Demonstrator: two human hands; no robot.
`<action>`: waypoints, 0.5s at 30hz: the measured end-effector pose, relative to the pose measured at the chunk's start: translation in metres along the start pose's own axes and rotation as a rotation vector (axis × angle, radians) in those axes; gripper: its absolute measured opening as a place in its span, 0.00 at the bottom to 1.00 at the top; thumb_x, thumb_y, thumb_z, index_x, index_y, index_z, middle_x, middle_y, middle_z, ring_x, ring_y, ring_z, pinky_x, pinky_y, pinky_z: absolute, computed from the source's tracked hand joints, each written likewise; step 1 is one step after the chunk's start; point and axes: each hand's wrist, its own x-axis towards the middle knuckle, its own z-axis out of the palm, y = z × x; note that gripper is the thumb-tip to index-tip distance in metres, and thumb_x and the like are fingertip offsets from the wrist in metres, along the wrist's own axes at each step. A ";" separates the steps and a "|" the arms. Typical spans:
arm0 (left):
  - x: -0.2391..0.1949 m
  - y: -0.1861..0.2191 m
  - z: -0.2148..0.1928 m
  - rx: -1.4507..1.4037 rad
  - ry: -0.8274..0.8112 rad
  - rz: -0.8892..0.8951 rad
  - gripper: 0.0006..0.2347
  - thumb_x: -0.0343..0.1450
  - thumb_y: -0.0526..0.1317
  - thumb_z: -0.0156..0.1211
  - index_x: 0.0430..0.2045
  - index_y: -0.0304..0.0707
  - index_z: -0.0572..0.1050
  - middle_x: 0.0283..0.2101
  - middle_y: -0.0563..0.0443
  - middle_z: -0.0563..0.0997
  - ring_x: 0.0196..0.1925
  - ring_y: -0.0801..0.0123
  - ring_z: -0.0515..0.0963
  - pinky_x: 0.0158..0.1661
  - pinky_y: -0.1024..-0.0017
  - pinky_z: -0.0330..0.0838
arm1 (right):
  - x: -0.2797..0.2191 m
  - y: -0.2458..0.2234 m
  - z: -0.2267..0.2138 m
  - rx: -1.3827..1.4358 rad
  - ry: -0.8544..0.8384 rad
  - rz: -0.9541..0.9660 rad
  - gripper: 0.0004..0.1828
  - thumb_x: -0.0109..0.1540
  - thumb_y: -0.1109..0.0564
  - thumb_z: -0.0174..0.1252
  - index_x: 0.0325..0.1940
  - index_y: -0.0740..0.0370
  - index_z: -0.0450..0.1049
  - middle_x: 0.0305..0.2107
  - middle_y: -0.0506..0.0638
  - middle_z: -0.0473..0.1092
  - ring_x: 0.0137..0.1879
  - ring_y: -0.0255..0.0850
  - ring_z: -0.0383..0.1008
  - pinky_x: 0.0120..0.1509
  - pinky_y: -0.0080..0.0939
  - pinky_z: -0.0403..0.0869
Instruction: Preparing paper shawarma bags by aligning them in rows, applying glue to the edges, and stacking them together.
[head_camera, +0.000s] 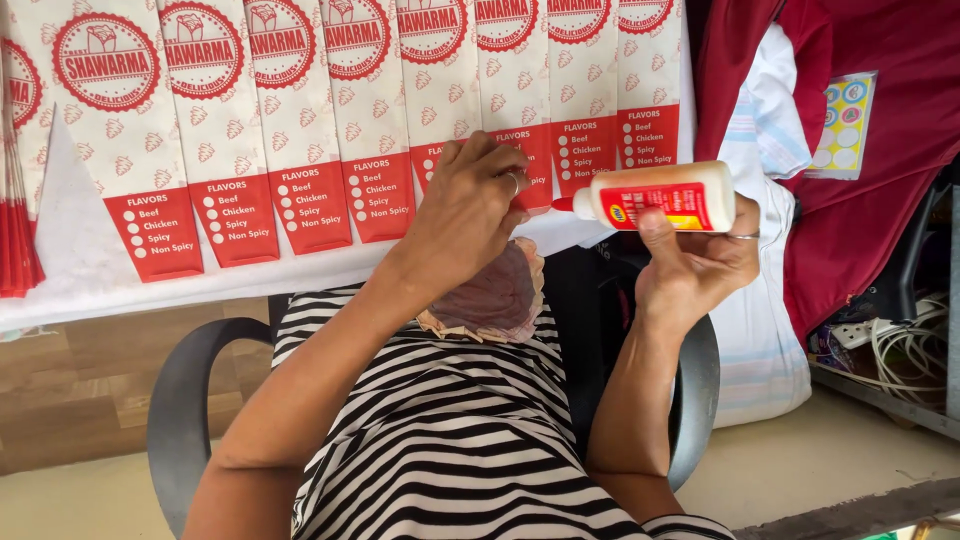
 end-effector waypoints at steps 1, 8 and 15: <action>-0.002 -0.001 0.002 -0.007 -0.015 -0.011 0.11 0.58 0.35 0.77 0.31 0.34 0.83 0.41 0.49 0.80 0.47 0.58 0.72 0.44 0.62 0.64 | 0.000 -0.007 0.007 -0.012 -0.024 0.005 0.25 0.54 0.65 0.77 0.46 0.71 0.69 0.34 0.61 0.72 0.44 0.46 0.79 0.55 0.46 0.78; -0.005 0.001 0.001 -0.008 -0.069 -0.053 0.19 0.53 0.36 0.81 0.36 0.34 0.82 0.44 0.49 0.79 0.50 0.57 0.72 0.46 0.61 0.64 | -0.018 -0.020 0.038 0.005 -0.159 0.035 0.26 0.52 0.66 0.77 0.48 0.72 0.70 0.37 0.60 0.74 0.51 0.45 0.76 0.58 0.49 0.75; -0.004 0.003 -0.003 -0.025 -0.084 -0.083 0.18 0.55 0.35 0.80 0.36 0.36 0.82 0.44 0.50 0.79 0.51 0.58 0.71 0.48 0.61 0.64 | -0.010 -0.014 0.026 0.025 -0.167 0.018 0.26 0.54 0.65 0.76 0.49 0.70 0.69 0.39 0.59 0.74 0.51 0.44 0.76 0.58 0.48 0.75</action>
